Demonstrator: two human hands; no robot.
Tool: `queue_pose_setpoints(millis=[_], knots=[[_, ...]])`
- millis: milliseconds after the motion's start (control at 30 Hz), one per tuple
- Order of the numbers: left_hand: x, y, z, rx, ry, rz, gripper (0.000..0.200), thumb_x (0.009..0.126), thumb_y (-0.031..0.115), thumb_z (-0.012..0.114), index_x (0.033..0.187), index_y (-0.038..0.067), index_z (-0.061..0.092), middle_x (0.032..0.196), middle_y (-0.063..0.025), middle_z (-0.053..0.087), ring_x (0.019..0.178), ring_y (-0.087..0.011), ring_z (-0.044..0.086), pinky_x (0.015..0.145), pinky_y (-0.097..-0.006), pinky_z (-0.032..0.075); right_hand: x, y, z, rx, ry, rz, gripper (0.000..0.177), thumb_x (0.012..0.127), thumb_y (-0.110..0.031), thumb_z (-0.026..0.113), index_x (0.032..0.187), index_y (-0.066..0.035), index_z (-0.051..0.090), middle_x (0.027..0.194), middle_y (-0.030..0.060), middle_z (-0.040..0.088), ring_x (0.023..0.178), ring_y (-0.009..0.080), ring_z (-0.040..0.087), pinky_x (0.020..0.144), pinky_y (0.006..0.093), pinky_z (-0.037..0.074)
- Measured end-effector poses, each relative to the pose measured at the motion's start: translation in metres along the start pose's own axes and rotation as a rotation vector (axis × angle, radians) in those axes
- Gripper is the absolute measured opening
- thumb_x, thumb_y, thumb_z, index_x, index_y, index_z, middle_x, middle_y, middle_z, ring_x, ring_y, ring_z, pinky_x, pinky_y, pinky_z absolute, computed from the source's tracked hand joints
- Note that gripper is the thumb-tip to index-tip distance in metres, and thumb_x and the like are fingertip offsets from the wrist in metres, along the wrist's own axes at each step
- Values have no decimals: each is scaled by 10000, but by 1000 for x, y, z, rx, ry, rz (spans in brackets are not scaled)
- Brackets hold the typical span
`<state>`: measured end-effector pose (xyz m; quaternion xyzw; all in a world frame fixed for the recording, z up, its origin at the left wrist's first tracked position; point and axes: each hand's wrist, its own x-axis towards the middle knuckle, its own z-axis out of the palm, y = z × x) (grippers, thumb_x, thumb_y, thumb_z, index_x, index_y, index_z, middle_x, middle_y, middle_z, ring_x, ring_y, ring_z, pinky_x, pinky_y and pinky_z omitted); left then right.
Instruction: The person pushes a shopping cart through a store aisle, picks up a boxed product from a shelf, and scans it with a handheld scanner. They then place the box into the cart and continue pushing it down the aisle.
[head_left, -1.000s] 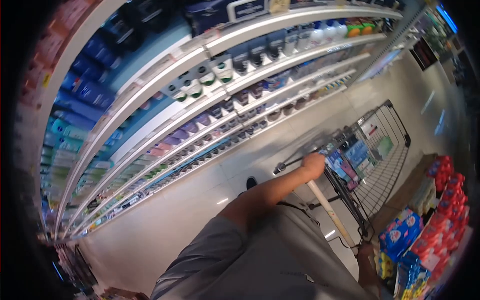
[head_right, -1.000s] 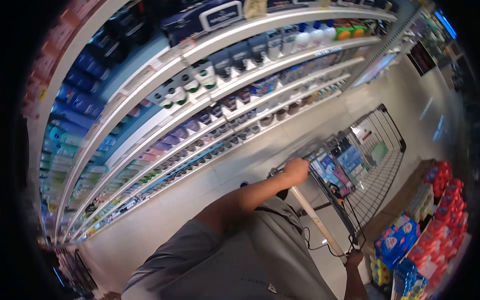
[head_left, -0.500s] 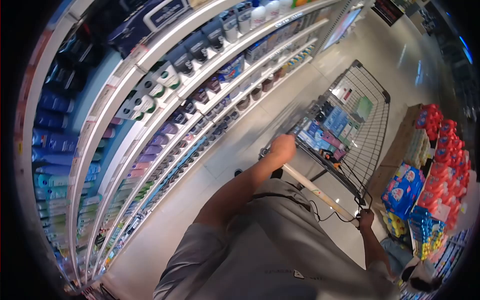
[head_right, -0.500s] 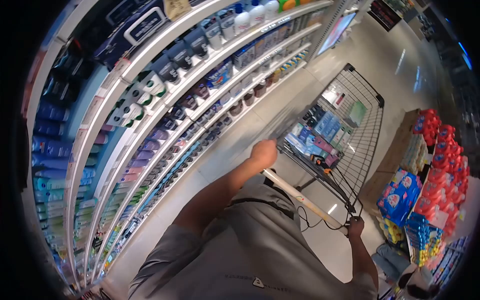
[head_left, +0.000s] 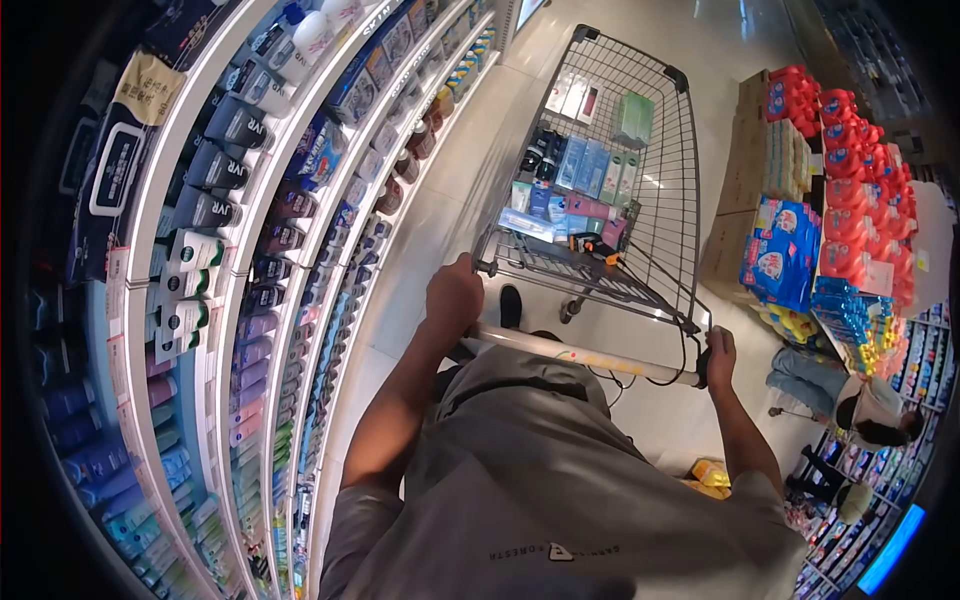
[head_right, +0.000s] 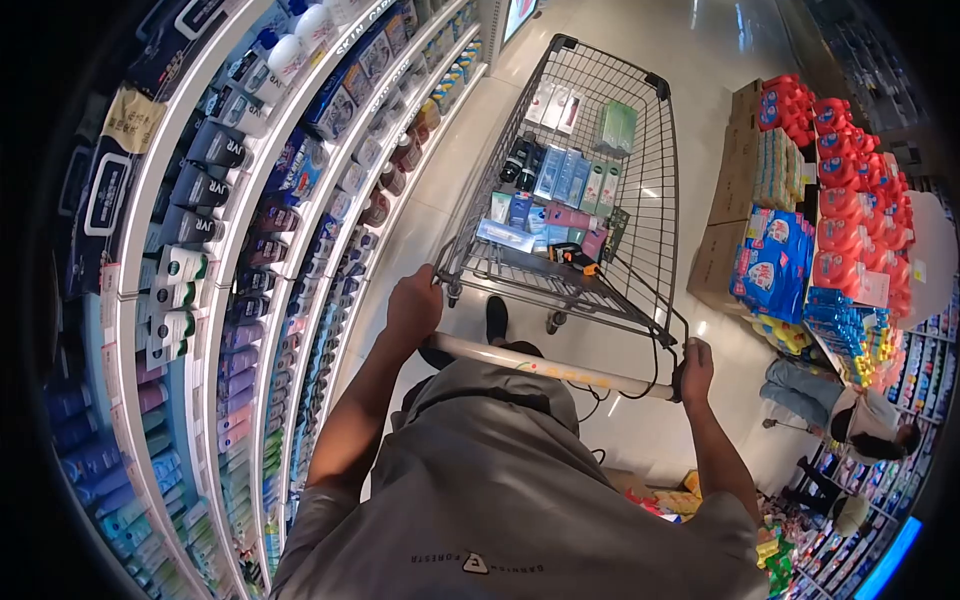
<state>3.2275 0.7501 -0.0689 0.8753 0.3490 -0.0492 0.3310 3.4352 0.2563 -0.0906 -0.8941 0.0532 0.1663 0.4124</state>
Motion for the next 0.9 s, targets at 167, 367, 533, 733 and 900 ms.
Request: queue_pose_setpoints(millis=[167,367,533,733,900], knots=[[1,11,-5,29,-72,-89,138,849,104,534,920,-12,560,728,-282,629,721,-479,624,699,-566,485,53,-63,-1,32,190,-141,277,970,-289,587,1048,-28,635,917,37,657,869,115,578,727,255,442],[0,18,-6,28,-127,-146,126,865,109,526,917,-1,558,757,-264,648,763,-475,630,734,-564,484,123,-165,109,71,-151,-271,271,925,-241,670,1058,-9,626,899,34,661,839,117,597,755,269,475],[1,20,-4,1,-129,-191,140,854,85,519,945,-7,573,736,-268,634,755,-468,625,708,-550,480,178,-156,281,-191,-491,-295,482,826,-412,714,1069,-2,639,909,164,704,857,290,686,787,365,519],[-1,25,-7,-101,-98,-242,213,848,53,539,1041,1,611,730,-245,647,737,-431,651,666,-498,494,199,-128,445,-536,-687,-186,605,760,-498,704,983,64,693,1058,279,677,1000,411,660,879,443,514],[-3,24,-4,-58,-112,-247,377,804,47,596,1180,37,620,766,-227,671,742,-414,668,710,-472,528,201,-69,542,-626,-547,-119,636,768,-488,678,1159,13,656,1098,267,672,1029,437,647,921,438,518]])
